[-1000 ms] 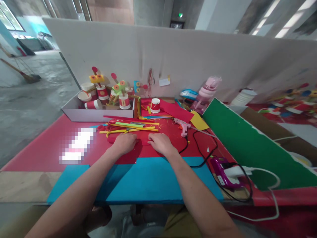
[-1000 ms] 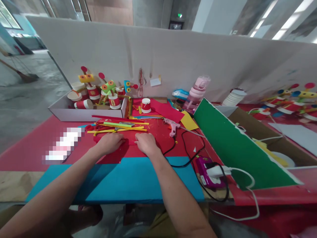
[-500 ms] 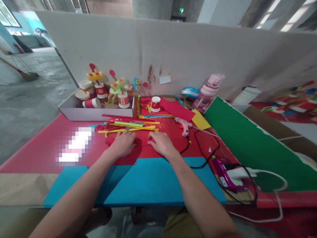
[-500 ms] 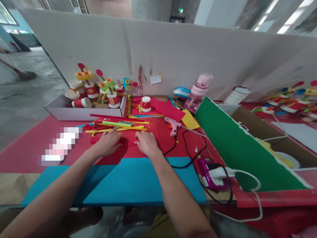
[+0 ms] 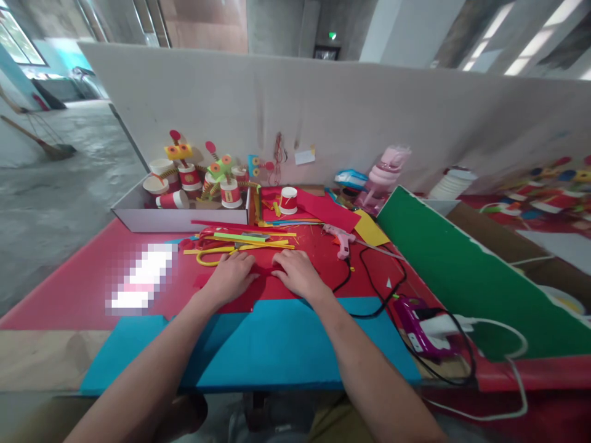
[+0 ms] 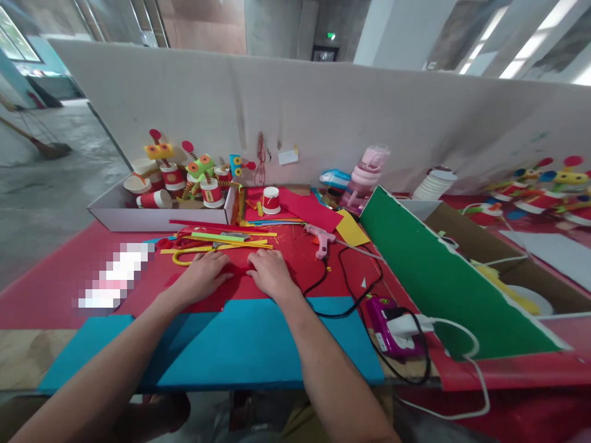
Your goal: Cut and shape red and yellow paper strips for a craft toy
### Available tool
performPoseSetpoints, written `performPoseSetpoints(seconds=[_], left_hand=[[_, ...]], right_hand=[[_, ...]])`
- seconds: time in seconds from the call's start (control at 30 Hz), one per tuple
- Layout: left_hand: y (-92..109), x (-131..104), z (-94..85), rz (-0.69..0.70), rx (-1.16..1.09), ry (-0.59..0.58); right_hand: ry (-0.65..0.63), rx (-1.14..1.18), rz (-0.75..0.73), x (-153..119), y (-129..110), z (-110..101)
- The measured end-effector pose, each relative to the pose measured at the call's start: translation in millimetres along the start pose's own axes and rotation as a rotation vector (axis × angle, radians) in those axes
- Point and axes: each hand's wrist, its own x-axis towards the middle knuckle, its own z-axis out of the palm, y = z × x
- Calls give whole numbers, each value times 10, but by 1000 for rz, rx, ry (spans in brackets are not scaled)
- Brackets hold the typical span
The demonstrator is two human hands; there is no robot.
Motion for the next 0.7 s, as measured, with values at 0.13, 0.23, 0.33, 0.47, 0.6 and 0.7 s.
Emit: performPoseSetpoints(seconds=[0.13,0.23,0.33,0.47,0.6,0.7], left_hand=[[5,-10,26,-38,41,-2],[7,-15,24,-25,4,-6],[15,-19,20,-56,-7,-13],[27,-21,21,-127,15,-34],[17,-12,16,-134,-51,-79],[8,-5,8,-104,-75,-84]], right_hand=[[0,5,-14,3,-1,8],[-5,22,-21,1,-10,20],[-13,54,-26,-3,-14,28],[-20,94,-13,-10,-6,26],[-12,121,-25,-11,13,40],[2,117,-38,-3,23,73]])
